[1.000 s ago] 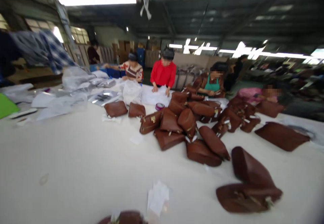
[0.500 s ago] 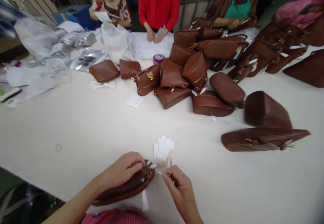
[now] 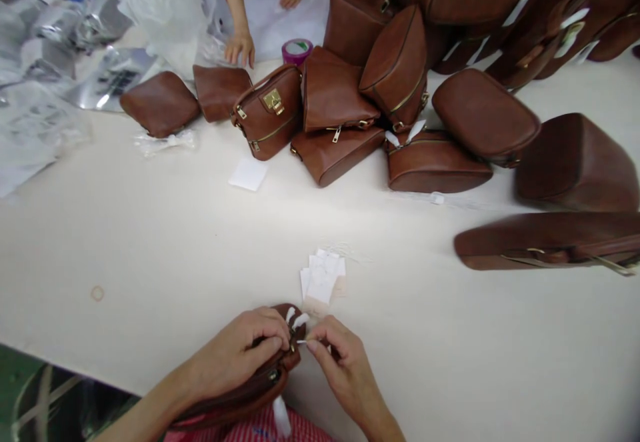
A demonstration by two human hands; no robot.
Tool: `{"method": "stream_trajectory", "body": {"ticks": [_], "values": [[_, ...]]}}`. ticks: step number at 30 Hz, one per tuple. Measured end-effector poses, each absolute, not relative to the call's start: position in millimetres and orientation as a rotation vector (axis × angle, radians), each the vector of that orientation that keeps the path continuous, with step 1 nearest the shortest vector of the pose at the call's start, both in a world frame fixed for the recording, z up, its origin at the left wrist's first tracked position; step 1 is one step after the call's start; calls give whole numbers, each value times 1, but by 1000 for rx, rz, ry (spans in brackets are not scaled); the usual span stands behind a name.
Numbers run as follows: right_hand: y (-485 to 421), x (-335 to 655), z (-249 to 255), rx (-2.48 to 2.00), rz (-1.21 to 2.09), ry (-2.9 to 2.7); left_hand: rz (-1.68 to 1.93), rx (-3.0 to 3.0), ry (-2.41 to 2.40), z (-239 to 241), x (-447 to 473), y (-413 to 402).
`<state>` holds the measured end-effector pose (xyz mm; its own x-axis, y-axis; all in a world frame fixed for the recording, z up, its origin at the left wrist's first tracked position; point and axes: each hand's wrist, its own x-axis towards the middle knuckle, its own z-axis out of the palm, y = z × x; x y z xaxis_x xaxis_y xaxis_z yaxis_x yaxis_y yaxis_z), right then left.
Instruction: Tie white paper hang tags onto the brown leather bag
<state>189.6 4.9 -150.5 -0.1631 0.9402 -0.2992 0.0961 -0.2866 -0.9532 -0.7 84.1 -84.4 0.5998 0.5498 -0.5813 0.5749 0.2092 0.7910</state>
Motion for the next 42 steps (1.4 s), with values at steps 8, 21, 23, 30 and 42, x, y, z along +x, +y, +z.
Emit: {"method": "stream_trajectory", "body": {"ticks": [8,21,23,30,42], "values": [[8,191,-163,-1279,1728,-1225,5,1468,1067,-88,-2,74],[20,194,-165,-1165,1847,-1195,-60,1428,1050,-87,-1,76],[21,194,-164,-1147,1852,-1207,-71,1420,1057,-86,-1,76],[23,193,-163,-1129,1887,-1227,-73,1416,1072,-86,-1,76],[19,190,-160,-1168,1905,-1239,-113,1509,1051,-77,2,76]]}}
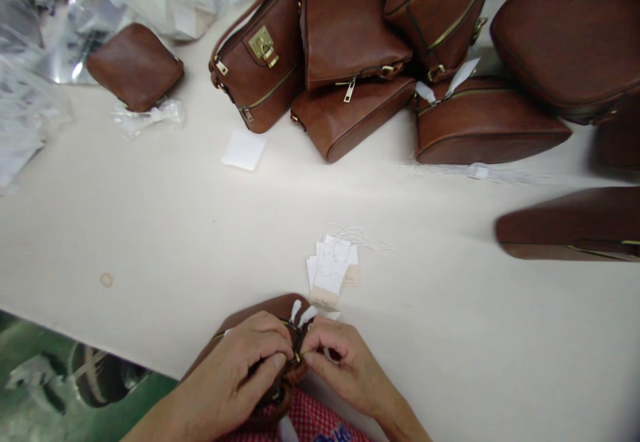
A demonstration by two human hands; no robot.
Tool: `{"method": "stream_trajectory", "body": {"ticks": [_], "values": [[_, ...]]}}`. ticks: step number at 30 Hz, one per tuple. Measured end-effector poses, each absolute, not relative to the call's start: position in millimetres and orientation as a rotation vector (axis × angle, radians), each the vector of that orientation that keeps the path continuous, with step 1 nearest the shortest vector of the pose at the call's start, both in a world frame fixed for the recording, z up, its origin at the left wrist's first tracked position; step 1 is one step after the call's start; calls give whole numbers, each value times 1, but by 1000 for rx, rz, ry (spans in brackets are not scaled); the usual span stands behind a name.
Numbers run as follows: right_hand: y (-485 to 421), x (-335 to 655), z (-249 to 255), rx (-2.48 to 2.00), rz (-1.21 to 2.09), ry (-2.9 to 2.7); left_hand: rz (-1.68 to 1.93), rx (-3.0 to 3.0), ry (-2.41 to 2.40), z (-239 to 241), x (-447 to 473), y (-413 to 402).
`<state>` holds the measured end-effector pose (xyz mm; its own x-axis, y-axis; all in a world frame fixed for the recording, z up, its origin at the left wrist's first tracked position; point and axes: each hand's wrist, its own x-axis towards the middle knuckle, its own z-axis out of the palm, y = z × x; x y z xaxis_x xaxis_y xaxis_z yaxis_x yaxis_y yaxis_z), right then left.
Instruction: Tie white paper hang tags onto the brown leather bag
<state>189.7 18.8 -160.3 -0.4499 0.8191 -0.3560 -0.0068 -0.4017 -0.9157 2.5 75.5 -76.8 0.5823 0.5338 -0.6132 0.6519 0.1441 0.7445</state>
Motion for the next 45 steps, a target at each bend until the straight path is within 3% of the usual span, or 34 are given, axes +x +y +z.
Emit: {"method": "stream_trajectory", "body": {"ticks": [45], "values": [[-9,187,-161,-1281,2020,-1038,-201,1510,1045,-72,4,62]]}}
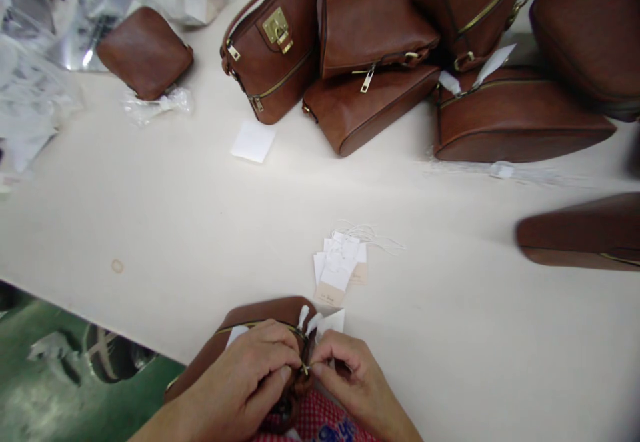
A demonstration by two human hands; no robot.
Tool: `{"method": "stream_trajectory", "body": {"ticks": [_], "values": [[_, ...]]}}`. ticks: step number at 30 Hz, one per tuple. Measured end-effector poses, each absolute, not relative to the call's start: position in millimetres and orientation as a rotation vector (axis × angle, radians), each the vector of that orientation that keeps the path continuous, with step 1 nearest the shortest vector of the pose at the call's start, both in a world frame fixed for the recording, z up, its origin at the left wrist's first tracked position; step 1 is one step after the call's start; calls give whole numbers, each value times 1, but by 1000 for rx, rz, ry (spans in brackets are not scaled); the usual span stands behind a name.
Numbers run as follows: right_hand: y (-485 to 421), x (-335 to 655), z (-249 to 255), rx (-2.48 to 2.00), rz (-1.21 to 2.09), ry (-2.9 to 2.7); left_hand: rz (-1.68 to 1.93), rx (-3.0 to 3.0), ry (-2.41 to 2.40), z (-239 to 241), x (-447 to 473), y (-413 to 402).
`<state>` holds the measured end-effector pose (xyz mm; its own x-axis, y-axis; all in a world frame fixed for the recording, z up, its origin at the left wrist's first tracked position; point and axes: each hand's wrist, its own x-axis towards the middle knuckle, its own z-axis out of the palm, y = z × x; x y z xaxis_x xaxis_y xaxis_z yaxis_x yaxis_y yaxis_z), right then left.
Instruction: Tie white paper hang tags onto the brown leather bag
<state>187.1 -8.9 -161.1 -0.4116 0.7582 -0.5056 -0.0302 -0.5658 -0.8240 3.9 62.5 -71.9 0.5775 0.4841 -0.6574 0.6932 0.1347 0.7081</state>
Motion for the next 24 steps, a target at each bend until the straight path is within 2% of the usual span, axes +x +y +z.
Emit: {"method": "stream_trajectory", "body": {"ticks": [11,24], "values": [[-24,184,-162,-1257,2028,-1009,-237,1530,983,-76,8,58],[-35,180,-160,-1256,2261,-653,-201,1512,987,-76,6,53]]}}
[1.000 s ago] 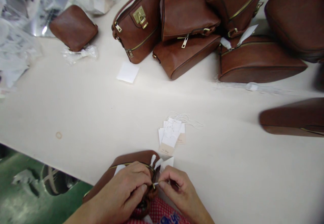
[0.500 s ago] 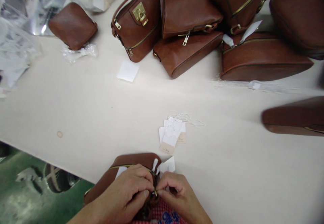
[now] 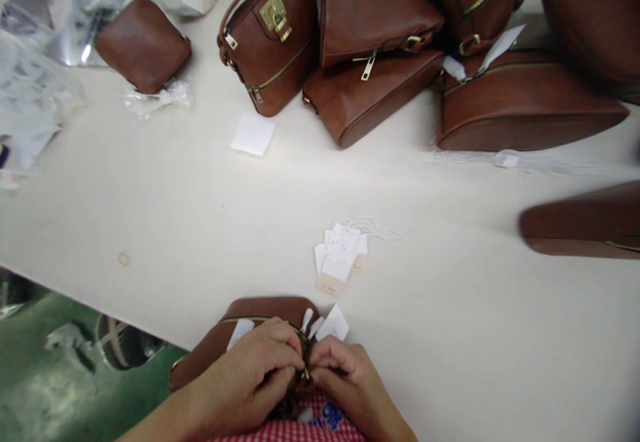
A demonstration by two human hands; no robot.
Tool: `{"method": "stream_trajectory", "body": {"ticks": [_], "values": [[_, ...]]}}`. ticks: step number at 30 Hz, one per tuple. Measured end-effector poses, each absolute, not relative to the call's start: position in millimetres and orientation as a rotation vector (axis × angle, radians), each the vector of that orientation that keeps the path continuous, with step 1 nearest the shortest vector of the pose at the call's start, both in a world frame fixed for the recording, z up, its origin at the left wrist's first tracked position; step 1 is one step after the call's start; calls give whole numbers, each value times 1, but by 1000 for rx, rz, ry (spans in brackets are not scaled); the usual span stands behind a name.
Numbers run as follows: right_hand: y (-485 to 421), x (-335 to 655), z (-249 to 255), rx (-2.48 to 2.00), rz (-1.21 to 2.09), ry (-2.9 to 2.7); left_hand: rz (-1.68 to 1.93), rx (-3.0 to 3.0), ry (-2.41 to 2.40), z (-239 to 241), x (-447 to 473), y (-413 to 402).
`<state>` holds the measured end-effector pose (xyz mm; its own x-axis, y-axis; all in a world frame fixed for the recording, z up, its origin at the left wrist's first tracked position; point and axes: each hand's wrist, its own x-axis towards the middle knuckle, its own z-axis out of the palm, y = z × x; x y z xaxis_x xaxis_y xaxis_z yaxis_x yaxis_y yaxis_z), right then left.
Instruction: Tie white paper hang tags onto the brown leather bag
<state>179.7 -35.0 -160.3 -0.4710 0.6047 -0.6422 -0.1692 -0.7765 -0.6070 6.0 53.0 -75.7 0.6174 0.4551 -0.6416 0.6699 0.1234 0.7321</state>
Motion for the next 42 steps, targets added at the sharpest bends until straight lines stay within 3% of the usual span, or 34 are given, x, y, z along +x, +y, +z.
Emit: {"method": "stream_trajectory", "body": {"ticks": [10,24,31,34,37,42], "values": [[-18,191,-153,-1222,2204,-1241,-192,1491,999,-77,8,53],[-25,177,-164,-1032,2147,-1266,-755,1547,972,-72,24,74],[-23,181,-159,-1035,2141,-1198,-648,1591,1072,-74,18,69],[-23,189,-157,-1222,2003,-956,-421,1523,1163,-71,13,73],[-21,196,-154,-1328,1893,-272,-254,1294,1212,-68,11,72],[-5,193,-139,-982,1843,551,-42,979,1221,-65,19,59]]}}
